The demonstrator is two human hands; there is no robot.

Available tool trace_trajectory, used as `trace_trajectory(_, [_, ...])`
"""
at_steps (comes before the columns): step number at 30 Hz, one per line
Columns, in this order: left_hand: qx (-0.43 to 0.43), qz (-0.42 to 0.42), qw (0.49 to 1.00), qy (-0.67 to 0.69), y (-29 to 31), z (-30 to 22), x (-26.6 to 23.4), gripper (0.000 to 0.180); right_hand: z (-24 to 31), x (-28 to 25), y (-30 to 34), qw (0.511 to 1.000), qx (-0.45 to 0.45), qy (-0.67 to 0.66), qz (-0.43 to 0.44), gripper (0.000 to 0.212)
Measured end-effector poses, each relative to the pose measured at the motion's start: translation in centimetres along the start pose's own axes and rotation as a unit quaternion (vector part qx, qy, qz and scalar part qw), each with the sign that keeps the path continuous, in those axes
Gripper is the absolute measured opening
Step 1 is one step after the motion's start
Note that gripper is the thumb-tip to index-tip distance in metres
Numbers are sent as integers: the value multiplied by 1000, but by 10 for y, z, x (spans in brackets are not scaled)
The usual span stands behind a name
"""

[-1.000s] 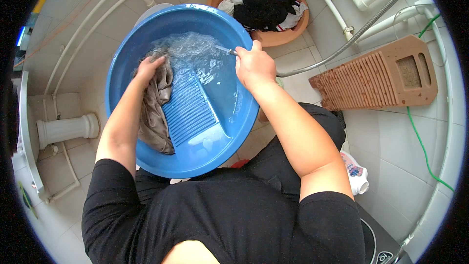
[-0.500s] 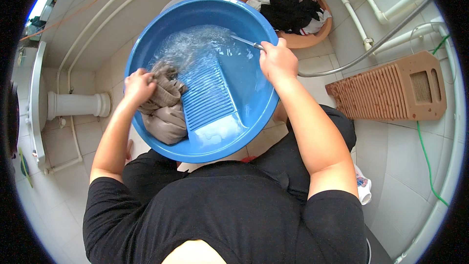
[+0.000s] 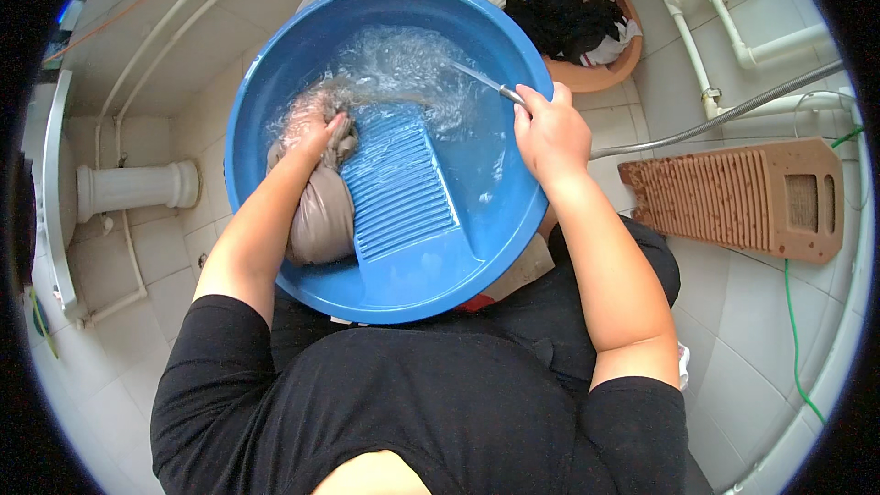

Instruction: The person hand-washes a dark garment in a blue basin filled with soapy water, scrubbing it against a built-in washboard. After rinsing the dark item, they pick up a beige garment and rinse it thoroughly using a handheld shower hose.

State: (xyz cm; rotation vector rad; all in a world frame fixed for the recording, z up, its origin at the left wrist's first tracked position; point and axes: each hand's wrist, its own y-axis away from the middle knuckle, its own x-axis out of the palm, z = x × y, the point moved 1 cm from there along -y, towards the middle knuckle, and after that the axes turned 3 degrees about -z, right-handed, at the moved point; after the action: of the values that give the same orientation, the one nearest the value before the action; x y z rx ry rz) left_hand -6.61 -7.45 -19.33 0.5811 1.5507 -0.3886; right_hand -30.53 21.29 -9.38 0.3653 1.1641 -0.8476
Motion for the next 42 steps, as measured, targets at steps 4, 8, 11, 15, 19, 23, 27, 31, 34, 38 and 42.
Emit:
trace_trajectory(4, [-68, -13, 997, 20, -23, -18, -10, 59, -1, 1, 2, 1000, 8, 10, -5, 23])
trace_trajectory(8, [-66, -47, 996, 23, -34, -10, -2, 56, 3, 0, 4, 999, 22, 24, 18, 24])
trace_trajectory(11, [-77, -32, 991, 105, -26, -6, -5, 65, 0, 1, 3, 999, 21, 36, 29, 23])
trace_trajectory(15, [-179, 60, 843, 503, -28, 12, -42, 69, 2, -1, -1, 998, 33, 31, 39, 21])
trace_trajectory(19, [-128, 44, 705, 696, 5, -16, -141, 60, 4, -3, 0, 998, 28, 27, 48, 21])
trace_trajectory(23, [-81, 3, 611, 788, 9, -28, -233, 43, 1, -2, 1, 999, 23, 18, 33, 22])
trace_trajectory(27, [-55, -159, 574, 801, 33, -57, -317, 44, -2, -3, 2, 998, 36, 20, 41, 22])
trace_trajectory(31, [15, -136, 529, 838, 35, -19, -358, 44, 6, -3, 2, 998, 29, -8, 48, 24])
trace_trajectory(34, [-59, -169, 491, 853, 43, -59, -331, 40, -4, -2, 1, 998, 42, 2, 45, 25])
trace_trajectory(38, [-118, -84, 449, 882, 54, -67, -264, 41, 0, -5, 3, 998, 44, 0, 55, 25])
trace_trajectory(42, [-177, 18, 393, 902, 56, -50, -173, 46, 2, -9, 2, 997, 52, 5, 63, 25])
